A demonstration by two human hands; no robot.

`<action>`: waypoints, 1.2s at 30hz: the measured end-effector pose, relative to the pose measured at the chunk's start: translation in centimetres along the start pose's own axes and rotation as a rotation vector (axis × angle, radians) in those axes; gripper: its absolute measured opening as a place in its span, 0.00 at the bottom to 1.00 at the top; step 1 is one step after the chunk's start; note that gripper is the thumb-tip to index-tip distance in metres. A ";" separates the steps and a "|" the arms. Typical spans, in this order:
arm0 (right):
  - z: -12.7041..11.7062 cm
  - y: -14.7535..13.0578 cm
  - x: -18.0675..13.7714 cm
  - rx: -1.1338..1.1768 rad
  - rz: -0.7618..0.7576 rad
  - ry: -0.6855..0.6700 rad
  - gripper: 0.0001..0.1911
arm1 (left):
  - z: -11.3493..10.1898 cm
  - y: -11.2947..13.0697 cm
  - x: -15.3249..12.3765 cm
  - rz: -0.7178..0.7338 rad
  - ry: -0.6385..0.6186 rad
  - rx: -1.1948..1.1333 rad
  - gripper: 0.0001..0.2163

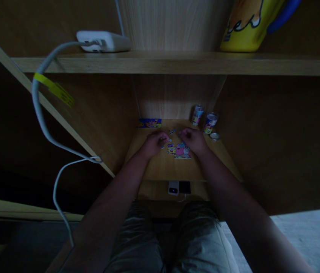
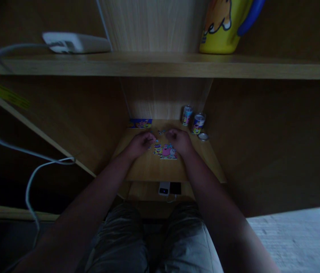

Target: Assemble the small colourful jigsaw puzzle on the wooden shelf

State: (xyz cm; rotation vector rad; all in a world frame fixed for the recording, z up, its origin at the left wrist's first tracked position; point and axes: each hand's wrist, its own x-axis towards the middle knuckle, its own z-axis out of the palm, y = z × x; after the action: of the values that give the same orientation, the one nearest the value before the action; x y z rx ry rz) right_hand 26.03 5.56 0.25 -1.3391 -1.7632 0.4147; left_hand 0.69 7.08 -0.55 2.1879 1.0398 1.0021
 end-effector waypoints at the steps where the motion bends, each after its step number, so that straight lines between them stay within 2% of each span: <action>1: 0.2 -0.1 0.0 0.087 -0.022 -0.034 0.17 | 0.2 0.2 0.0 -0.001 0.002 -0.018 0.04; 6: 1.2 -0.2 -0.1 0.344 -0.051 -0.214 0.18 | 1.2 0.8 0.1 0.010 -0.004 -0.100 0.03; 11: 1.3 0.4 0.2 0.409 0.002 -0.251 0.18 | 1.6 0.6 0.1 0.025 -0.011 -0.191 0.05; 16: 0.8 1.5 0.3 0.374 0.031 -0.259 0.14 | 1.3 0.0 0.1 0.073 0.020 -0.073 0.04; 23: 0.7 1.7 0.0 0.348 0.031 -0.285 0.14 | 0.8 -0.3 0.2 0.269 -0.109 0.146 0.04; 32: 1.0 1.2 -0.2 0.300 0.010 -0.298 0.08 | 0.9 -1.0 0.5 0.284 -0.132 0.139 0.05; 36: 0.7 0.8 -0.2 0.241 -0.052 -0.322 0.03 | 0.9 -0.9 0.5 0.278 -0.138 0.134 0.05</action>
State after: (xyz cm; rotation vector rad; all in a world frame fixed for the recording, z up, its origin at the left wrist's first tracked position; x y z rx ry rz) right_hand 25.99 5.81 -0.76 -1.0981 -1.9310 0.8243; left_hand 1.24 7.91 -1.45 2.5237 0.7745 0.9039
